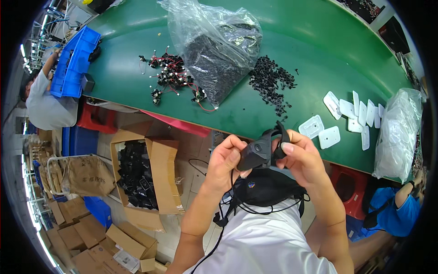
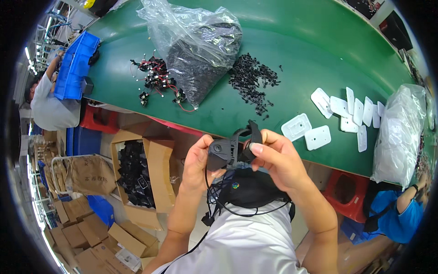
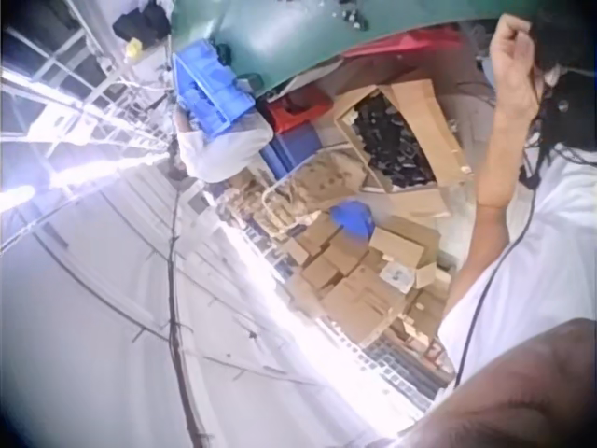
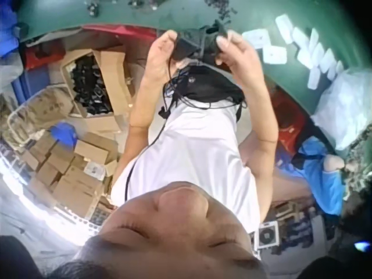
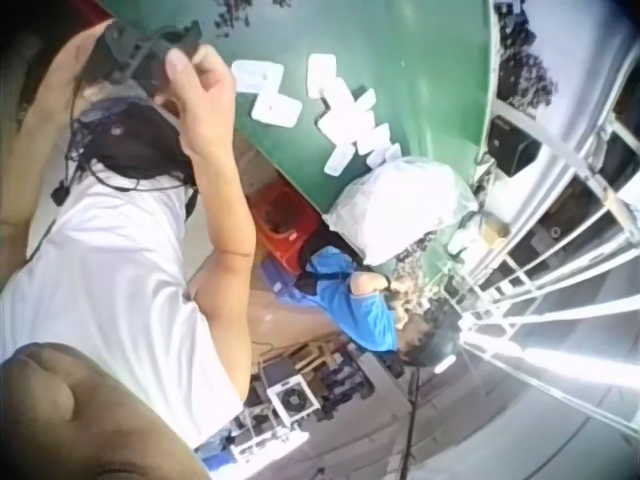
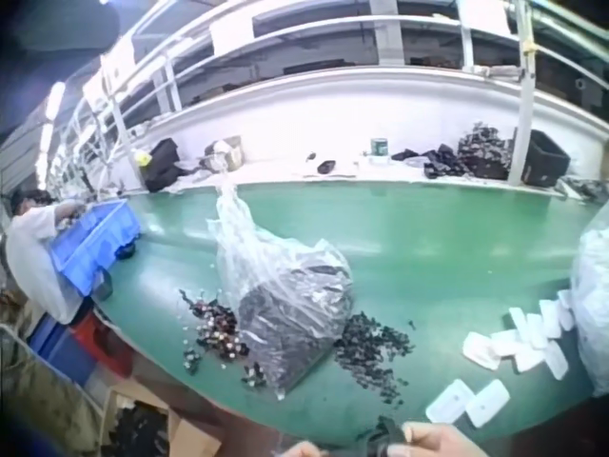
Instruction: Assembling small electronic components into plastic housings at a factory production line.
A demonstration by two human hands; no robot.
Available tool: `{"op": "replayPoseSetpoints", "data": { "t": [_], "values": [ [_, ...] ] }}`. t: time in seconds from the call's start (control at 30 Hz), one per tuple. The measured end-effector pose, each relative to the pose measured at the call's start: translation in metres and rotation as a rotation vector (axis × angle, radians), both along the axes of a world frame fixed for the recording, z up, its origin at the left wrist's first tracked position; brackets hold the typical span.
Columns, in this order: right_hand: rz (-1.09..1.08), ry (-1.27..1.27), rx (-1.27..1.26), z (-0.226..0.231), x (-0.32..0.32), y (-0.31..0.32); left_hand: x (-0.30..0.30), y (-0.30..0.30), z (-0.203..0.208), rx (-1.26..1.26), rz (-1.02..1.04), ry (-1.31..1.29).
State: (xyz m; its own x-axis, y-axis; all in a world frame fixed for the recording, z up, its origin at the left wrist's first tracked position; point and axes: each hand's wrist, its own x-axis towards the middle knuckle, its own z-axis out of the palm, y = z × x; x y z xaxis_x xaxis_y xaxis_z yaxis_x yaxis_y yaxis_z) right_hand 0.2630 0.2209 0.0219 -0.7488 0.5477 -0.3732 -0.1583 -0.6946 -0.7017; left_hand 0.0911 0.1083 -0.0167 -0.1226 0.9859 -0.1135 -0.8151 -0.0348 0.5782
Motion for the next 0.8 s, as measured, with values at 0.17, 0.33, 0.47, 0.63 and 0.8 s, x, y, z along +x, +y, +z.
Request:
{"op": "replayPoseSetpoints", "data": {
  "t": [0.17, 0.33, 0.47, 0.63, 0.8],
  "values": [
    [-0.043, 0.261, -0.280, -0.001, -0.019, -0.008, 0.002, -0.004, 0.002, 0.067, 0.018, -0.257],
    [-0.153, 0.193, -0.321, 0.009, -0.032, -0.031, 0.027, -0.013, -0.018, 0.242, -0.051, -0.289],
    [-0.065, 0.076, -0.019, 0.008, -0.025, -0.031, 0.025, -0.031, -0.042, -0.245, 0.230, -0.077],
    [-0.077, 0.126, -0.019, 0.010, -0.021, -0.028, 0.023, -0.011, -0.004, 0.106, 0.237, 0.766],
    [-0.028, 0.167, -0.143, 0.006, -0.018, -0.023, 0.025, -0.007, 0.001, 0.074, 0.318, 1.027]
  ]
}}
